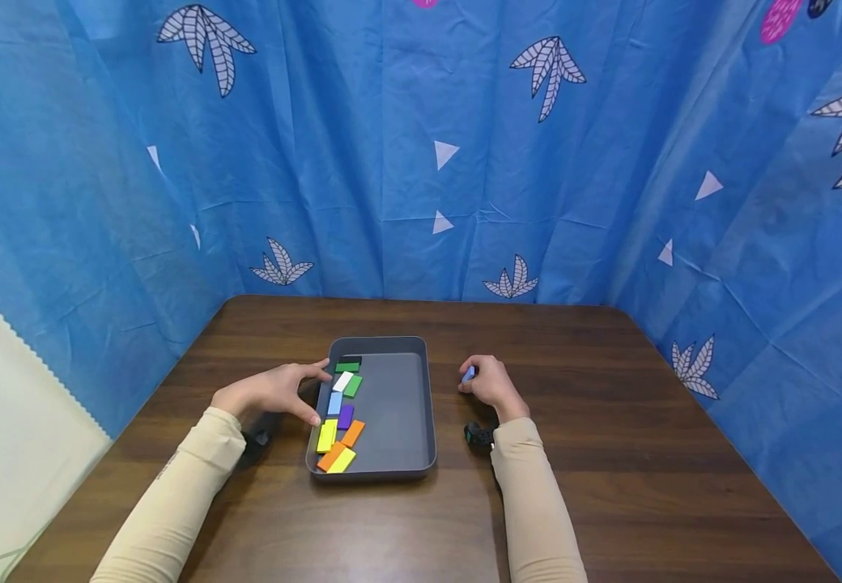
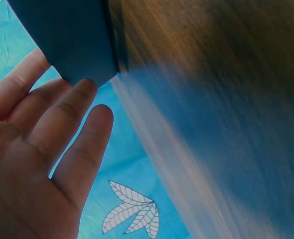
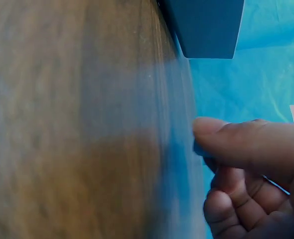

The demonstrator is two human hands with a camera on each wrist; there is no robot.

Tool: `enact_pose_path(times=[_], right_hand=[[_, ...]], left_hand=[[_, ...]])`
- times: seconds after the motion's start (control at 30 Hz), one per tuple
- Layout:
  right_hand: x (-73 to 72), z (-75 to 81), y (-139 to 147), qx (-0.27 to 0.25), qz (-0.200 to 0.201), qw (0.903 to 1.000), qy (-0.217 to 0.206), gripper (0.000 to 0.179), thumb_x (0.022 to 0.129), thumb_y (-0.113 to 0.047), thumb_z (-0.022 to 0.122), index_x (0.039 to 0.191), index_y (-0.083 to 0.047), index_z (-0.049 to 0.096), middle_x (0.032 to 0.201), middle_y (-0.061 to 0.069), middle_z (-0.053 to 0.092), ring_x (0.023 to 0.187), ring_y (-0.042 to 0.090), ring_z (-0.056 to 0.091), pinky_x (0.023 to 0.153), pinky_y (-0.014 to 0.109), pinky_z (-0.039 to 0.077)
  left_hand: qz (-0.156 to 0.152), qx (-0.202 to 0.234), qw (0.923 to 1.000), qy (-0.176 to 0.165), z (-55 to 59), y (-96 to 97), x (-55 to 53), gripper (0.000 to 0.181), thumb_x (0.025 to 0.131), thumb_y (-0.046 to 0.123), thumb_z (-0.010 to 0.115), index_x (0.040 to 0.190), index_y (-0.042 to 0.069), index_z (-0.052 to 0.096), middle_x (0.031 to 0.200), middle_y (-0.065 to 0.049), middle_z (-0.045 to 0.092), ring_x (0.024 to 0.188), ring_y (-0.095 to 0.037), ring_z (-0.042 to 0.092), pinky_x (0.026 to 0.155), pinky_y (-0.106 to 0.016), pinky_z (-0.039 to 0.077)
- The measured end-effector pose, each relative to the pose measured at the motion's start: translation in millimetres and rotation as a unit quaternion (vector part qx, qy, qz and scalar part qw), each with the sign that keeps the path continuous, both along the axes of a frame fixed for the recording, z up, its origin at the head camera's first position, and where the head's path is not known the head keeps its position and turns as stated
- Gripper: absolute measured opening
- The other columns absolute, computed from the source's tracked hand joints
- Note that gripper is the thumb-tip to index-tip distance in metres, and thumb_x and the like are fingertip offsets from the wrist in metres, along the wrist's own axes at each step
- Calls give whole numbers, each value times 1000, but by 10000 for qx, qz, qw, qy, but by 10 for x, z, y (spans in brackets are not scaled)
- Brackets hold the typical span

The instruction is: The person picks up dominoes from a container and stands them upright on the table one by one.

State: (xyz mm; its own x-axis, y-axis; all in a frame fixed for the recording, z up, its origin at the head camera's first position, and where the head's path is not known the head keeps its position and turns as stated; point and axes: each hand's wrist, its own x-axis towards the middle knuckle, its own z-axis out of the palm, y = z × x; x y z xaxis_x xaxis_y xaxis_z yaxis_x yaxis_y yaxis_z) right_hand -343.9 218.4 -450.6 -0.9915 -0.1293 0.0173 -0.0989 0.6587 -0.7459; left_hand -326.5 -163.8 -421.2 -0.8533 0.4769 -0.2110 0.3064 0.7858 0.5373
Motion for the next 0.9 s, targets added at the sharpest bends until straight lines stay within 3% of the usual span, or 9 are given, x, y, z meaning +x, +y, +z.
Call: enact_pose_path(times=[0.13,0.27,0.5,0.9], right_hand=[[-10,-13,-10,223,-12,9997,34,24,72,-2,70,95,-5,62,88,10,58,72,20,50,62,26,43],[-24,-30,-19,137,-45,9999,-76,24,72,-1,70,94,-5,62,84,9,58,72,19,51,61,25,44],[-20,-49,-26,-184,26,9991,-385,24,75,6,64,97,-3,61,84,10,60,73,17,58,66,26,47],[9,-49,-16,-59,271,9991,-327,26,76,9,57,100,-1,62,84,10,61,73,17,57,73,31,49]], left_hand=[[31,-17,10000,-17,12,3,7,87,53,55,77,128,22,47,149,4,17,133,-27,24,100,-53,31],[77,-29,10000,-31,16,0,0,87,53,55,77,127,23,48,149,3,17,133,-28,25,99,-53,32],[84,-27,9999,-54,5,-4,3,86,53,55,77,127,23,48,149,3,17,133,-27,24,99,-53,31],[117,-23,9999,-98,31,17,25,86,54,53,77,128,22,47,149,4,18,133,-28,23,99,-53,31]])
